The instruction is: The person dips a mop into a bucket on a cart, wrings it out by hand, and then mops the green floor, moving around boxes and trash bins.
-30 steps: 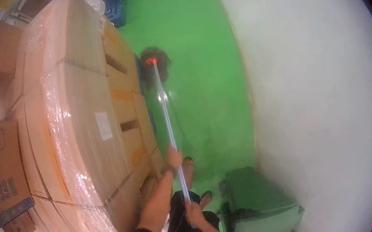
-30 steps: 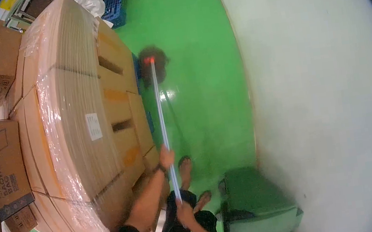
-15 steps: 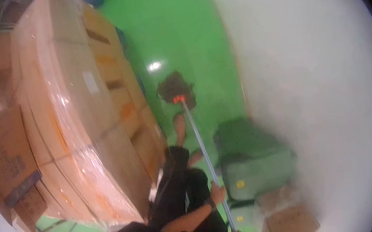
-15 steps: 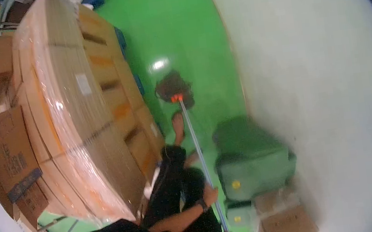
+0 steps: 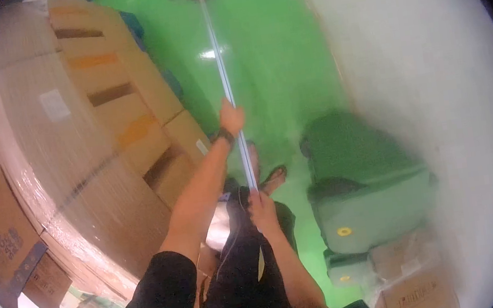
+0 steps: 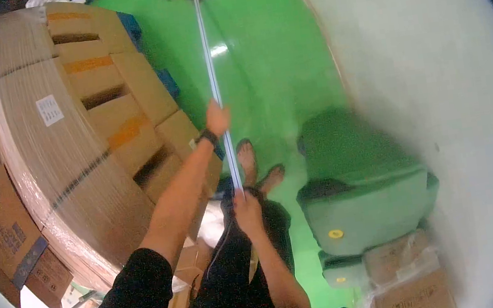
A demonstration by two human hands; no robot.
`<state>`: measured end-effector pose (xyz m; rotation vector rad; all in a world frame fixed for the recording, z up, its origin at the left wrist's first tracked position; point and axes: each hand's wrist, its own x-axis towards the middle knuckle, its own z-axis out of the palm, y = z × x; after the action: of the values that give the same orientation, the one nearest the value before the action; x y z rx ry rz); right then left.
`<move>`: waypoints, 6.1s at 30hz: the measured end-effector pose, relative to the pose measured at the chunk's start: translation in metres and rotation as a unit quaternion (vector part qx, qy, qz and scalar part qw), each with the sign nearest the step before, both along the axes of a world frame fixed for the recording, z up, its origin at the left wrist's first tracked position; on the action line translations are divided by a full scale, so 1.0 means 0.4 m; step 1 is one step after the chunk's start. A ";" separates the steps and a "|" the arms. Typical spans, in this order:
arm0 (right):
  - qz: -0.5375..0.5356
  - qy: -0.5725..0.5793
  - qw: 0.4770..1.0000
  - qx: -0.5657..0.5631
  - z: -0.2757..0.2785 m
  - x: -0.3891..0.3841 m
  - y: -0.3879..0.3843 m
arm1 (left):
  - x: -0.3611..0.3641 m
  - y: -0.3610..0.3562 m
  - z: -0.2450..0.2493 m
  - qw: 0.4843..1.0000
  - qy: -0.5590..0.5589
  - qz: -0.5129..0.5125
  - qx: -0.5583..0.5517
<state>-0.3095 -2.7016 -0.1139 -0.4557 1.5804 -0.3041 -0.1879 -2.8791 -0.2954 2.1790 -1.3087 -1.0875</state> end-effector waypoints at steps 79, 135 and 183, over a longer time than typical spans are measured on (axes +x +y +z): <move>0.182 0.135 0.971 0.080 0.539 -0.305 0.794 | -0.457 0.917 0.257 0.992 0.019 -0.094 0.087; 0.580 0.160 0.795 -0.080 0.266 -0.683 0.924 | -0.522 1.094 0.142 0.929 0.095 0.304 0.186; -0.060 -0.049 0.963 0.259 0.371 -0.368 0.854 | -0.386 0.950 0.112 0.992 -0.053 0.037 0.113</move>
<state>-0.4566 -2.3598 0.0343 0.0600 1.5220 0.0044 -0.3423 -2.4993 -0.2505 2.4599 -1.1860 -1.1532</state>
